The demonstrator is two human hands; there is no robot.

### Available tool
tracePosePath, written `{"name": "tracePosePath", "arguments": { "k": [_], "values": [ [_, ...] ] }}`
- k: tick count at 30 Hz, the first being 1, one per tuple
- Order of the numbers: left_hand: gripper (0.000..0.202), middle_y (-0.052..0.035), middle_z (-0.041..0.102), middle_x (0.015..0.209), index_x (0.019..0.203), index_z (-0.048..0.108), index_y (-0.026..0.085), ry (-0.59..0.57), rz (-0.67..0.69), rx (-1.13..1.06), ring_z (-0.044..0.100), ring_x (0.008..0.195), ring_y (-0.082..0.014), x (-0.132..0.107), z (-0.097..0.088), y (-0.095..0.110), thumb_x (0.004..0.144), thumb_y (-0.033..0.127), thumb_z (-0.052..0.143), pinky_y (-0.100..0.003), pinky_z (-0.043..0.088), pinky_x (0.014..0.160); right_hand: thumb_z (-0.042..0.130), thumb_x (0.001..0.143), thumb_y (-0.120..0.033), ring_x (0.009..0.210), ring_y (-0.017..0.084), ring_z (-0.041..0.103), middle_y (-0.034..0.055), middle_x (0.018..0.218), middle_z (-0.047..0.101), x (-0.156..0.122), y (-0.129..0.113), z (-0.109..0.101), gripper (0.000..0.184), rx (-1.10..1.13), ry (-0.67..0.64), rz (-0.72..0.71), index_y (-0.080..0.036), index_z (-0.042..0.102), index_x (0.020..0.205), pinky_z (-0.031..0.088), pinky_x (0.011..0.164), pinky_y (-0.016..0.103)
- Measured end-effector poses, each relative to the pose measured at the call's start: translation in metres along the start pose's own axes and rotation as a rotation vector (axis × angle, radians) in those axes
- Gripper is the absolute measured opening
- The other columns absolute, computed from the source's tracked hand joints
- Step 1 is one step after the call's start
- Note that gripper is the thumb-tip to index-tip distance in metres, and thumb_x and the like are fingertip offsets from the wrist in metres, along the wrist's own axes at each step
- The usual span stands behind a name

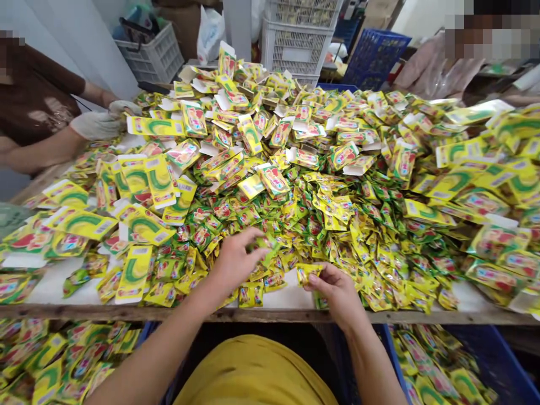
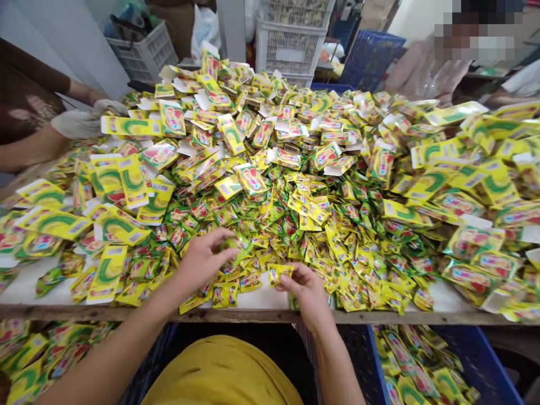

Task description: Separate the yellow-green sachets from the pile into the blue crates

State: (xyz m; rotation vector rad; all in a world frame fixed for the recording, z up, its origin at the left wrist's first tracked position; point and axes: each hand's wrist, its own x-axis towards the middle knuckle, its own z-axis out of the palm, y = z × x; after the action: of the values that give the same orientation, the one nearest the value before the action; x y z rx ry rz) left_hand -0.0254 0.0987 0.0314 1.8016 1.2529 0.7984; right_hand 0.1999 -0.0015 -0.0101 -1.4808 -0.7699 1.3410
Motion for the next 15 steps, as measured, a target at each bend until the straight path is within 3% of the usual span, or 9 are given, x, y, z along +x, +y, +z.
{"name": "tracePosePath", "arguments": {
  "k": [4, 7, 12, 15],
  "values": [
    [0.019, -0.0026, 0.072, 0.087, 0.094, 0.067, 0.019, -0.188, -0.103, -0.145, 0.065, 0.079, -0.0177, -0.027, 0.04, 0.004, 0.078, 0.017, 0.058, -0.028, 0.05, 0.075, 0.079, 0.069, -0.038, 0.047, 0.008, 0.047, -0.0017, 0.067, 0.06, -0.004, -0.011, 0.011, 0.026, 0.047, -0.026, -0.057, -0.017, 0.065, 0.077, 0.039, 0.041, 0.02],
    [0.02, -0.0055, 0.071, 0.088, 0.095, 0.064, 0.015, -0.249, -0.299, -0.432, 0.067, 0.076, -0.019, -0.034, 0.059, 0.0, 0.077, 0.022, 0.059, -0.029, 0.055, 0.065, 0.077, 0.072, -0.037, 0.05, 0.007, 0.047, -0.0021, 0.067, 0.059, -0.005, -0.015, 0.014, 0.023, 0.058, -0.06, -0.107, -0.017, 0.067, 0.079, 0.04, 0.044, 0.019],
    [0.043, -0.0055, 0.07, 0.077, 0.105, 0.062, 0.011, -0.284, -0.522, -0.716, 0.068, 0.067, -0.0187, -0.033, 0.061, -0.001, 0.071, 0.037, 0.07, -0.031, 0.058, 0.061, 0.075, 0.074, -0.036, 0.057, 0.009, 0.05, -0.0016, 0.074, 0.061, -0.003, -0.017, 0.012, 0.022, 0.082, -0.06, -0.127, -0.021, 0.065, 0.087, 0.041, 0.048, 0.019],
    [0.047, -0.0064, 0.069, 0.078, 0.102, 0.065, 0.01, -0.305, -0.547, -0.762, 0.066, 0.068, -0.019, -0.033, 0.054, 0.003, 0.07, 0.044, 0.071, -0.032, 0.058, 0.059, 0.075, 0.072, -0.036, 0.057, 0.01, 0.047, -0.0015, 0.072, 0.06, 0.002, -0.012, 0.015, 0.024, -0.042, -0.139, -0.122, -0.02, 0.065, 0.088, 0.038, 0.047, 0.02]
  ]
}}
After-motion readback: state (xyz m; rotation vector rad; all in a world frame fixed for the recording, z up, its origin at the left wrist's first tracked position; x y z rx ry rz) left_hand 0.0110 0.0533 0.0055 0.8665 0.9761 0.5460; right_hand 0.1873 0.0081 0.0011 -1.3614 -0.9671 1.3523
